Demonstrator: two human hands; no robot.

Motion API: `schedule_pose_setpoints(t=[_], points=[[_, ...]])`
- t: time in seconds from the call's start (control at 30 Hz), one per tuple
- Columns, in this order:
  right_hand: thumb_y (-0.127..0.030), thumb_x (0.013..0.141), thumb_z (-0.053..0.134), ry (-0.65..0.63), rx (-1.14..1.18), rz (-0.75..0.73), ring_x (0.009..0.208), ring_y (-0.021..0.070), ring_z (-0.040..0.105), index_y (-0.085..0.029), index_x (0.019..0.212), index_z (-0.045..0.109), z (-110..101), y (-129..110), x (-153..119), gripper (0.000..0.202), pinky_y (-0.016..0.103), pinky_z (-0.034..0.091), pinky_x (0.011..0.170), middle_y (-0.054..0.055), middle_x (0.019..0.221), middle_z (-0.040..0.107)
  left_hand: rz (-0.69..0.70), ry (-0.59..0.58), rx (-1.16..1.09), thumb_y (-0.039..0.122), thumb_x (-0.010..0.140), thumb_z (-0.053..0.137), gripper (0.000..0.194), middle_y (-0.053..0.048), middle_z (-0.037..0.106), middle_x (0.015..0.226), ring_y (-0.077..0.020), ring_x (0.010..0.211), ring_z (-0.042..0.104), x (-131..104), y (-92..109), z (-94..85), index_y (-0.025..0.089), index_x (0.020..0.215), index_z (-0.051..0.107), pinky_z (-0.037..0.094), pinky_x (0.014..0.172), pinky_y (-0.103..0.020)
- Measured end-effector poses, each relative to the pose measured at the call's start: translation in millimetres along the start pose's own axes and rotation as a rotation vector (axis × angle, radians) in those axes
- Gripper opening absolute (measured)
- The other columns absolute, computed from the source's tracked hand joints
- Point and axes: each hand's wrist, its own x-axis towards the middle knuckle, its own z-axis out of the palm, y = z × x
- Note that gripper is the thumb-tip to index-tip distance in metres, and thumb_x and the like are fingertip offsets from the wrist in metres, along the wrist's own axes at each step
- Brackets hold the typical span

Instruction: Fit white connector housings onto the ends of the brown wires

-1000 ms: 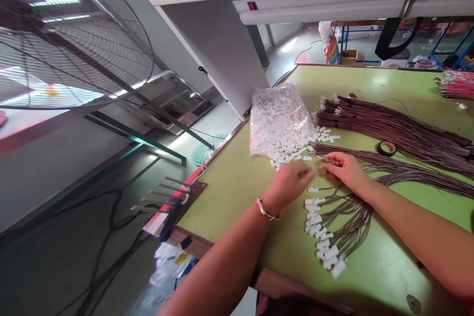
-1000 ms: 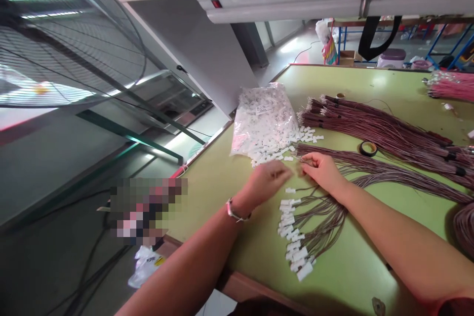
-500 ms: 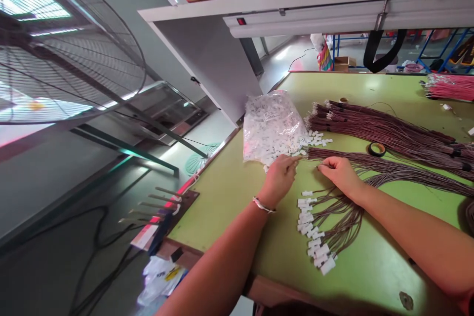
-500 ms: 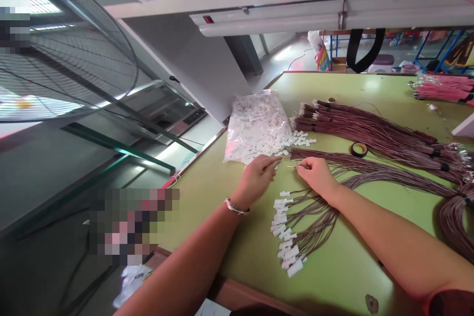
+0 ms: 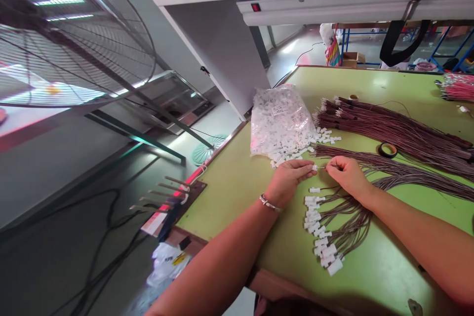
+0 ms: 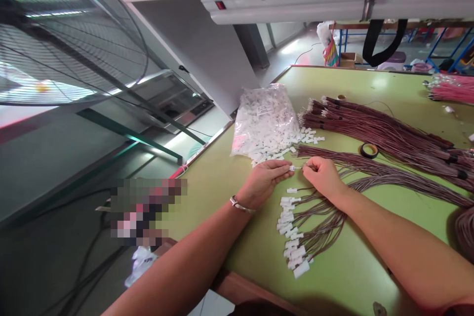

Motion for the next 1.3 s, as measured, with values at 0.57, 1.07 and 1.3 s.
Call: schedule_pose_setpoints(t=[0.57,1.07,1.3], points=[[-0.033,0.069,0.052,0.048,-0.027,0.006,0.049,0.0093,0.034,-0.017,0.06,0.053,-2,5,1,0.019,0.023,0.027,0.046,-0.004,0.051,0.042,-0.014,-0.065,-0.092,0.01,0.066,0.066,0.007,-0.01,0.07,0.076,-0.0157,0.07,0.067,-3,3,2.0,0.006,0.072,0.069,0.053,0.078,-0.027],[-0.032,0.069,0.05,0.005,-0.068,-0.022,0.049,0.0092,0.034,-0.018,0.057,0.048,-1,4,1,0.019,0.023,0.027,0.047,-0.004,0.05,0.042,0.138,-0.067,0.114,0.022,0.056,0.078,0.022,-0.003,0.068,0.066,-0.0137,0.066,0.065,1,-10,2.6,0.011,0.069,0.065,0.053,0.071,-0.028],[-0.033,0.071,0.05,-0.097,-0.108,-0.053,0.053,0.0095,0.037,-0.017,0.061,0.051,-3,12,5,0.02,0.022,0.029,0.051,-0.003,0.054,0.045,0.714,-0.019,0.588,0.018,0.068,0.07,0.002,-0.004,0.068,0.068,-0.0141,0.066,0.062,2,-17,9.9,0.018,0.065,0.07,0.05,0.068,-0.027]])
